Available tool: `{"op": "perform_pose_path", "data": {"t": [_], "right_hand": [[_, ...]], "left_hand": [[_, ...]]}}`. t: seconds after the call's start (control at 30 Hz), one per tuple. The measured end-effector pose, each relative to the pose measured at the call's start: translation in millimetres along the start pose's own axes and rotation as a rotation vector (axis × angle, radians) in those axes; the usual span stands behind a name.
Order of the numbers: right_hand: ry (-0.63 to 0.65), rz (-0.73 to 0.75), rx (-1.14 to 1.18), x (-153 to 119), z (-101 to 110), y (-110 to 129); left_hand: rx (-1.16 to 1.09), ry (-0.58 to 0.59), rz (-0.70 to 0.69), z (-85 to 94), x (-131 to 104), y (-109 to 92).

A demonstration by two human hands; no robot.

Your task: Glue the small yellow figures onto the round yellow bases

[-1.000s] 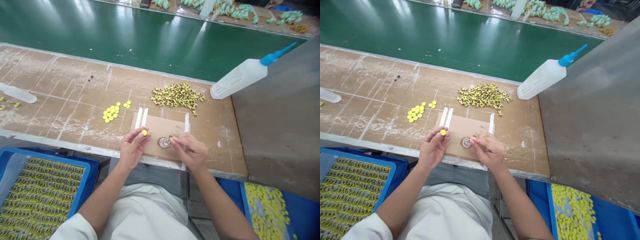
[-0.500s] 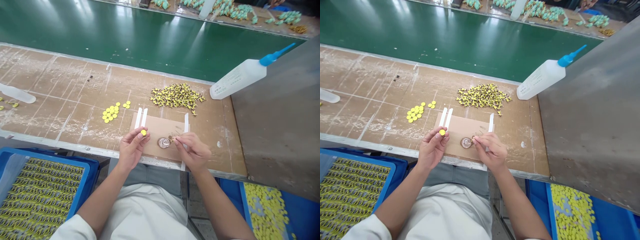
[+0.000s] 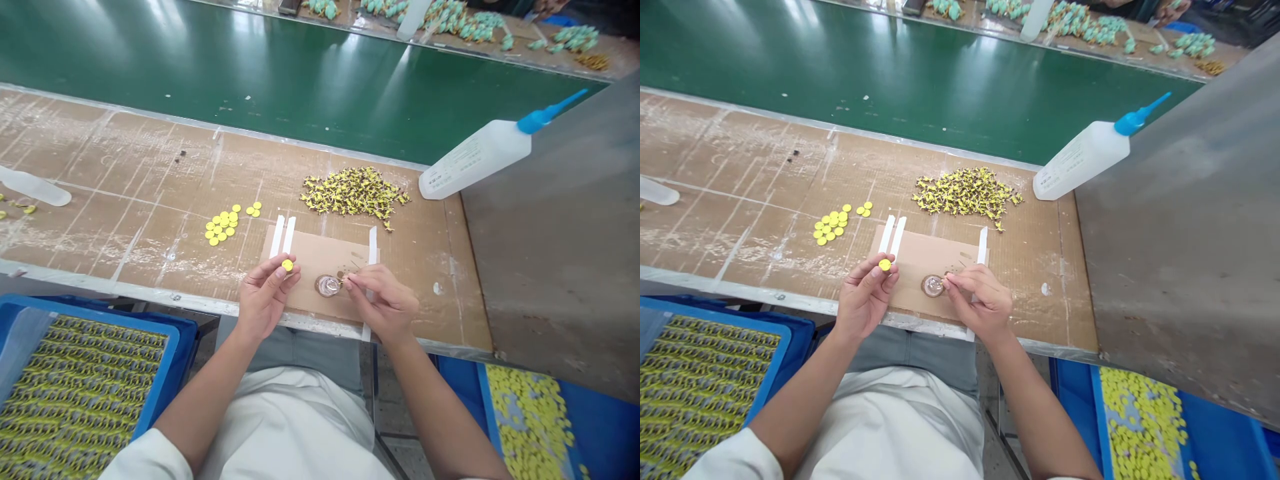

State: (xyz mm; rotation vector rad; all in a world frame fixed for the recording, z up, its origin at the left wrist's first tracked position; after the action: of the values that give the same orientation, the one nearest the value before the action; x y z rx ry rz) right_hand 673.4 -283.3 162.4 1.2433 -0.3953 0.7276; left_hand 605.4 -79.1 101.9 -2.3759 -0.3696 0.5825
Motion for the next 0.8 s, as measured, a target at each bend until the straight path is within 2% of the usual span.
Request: {"op": "perform_pose_path", "data": {"t": [0.1, 0.27, 0.37, 0.43, 0.53, 0.67, 0.8], "right_hand": [[-0.042, -0.121, 0.090, -6, 3, -8], [-0.173, -0.432, 0.151, -18, 6, -22], [-0.198, -0.625, 0.245, -20, 3, -22], [-0.209, -0.698, 0.347, -17, 1, -14], [-0.224, -0.695, 0.442, -7, -1, 8], [-0.209, -0.592, 0.515, 6, -8, 43], [-0.184, -0.531, 0.513, 9, -18, 63]], "left_hand": [[0.007, -0.005, 0.004, -0.5, -1, 0], [0.017, -0.038, 0.007, 2.3, -8, 1], [0.005, -0.035, 0.028, 0.1, -16, 3], [-0.001, -0.017, 0.062, -4.9, -24, 6], [-0.013, 0.008, 0.126, -14.7, -35, 11], [-0.016, 0.055, 0.185, -26.8, -48, 13], [-0.015, 0.093, 0.191, -32.2, -55, 12]]}}
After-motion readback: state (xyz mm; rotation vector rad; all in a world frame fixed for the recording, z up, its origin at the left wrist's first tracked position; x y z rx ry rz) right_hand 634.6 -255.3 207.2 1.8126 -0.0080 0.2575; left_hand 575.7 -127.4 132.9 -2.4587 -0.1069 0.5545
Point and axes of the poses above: each hand's wrist, its own x-axis towards the middle knuckle, its own z-axis out of the back of the hand, y = z × x, the point moved 7 cm from there along x, towards the middle knuckle, and after that the axes turned 2 degrees about -y, right-handed, at the moved point
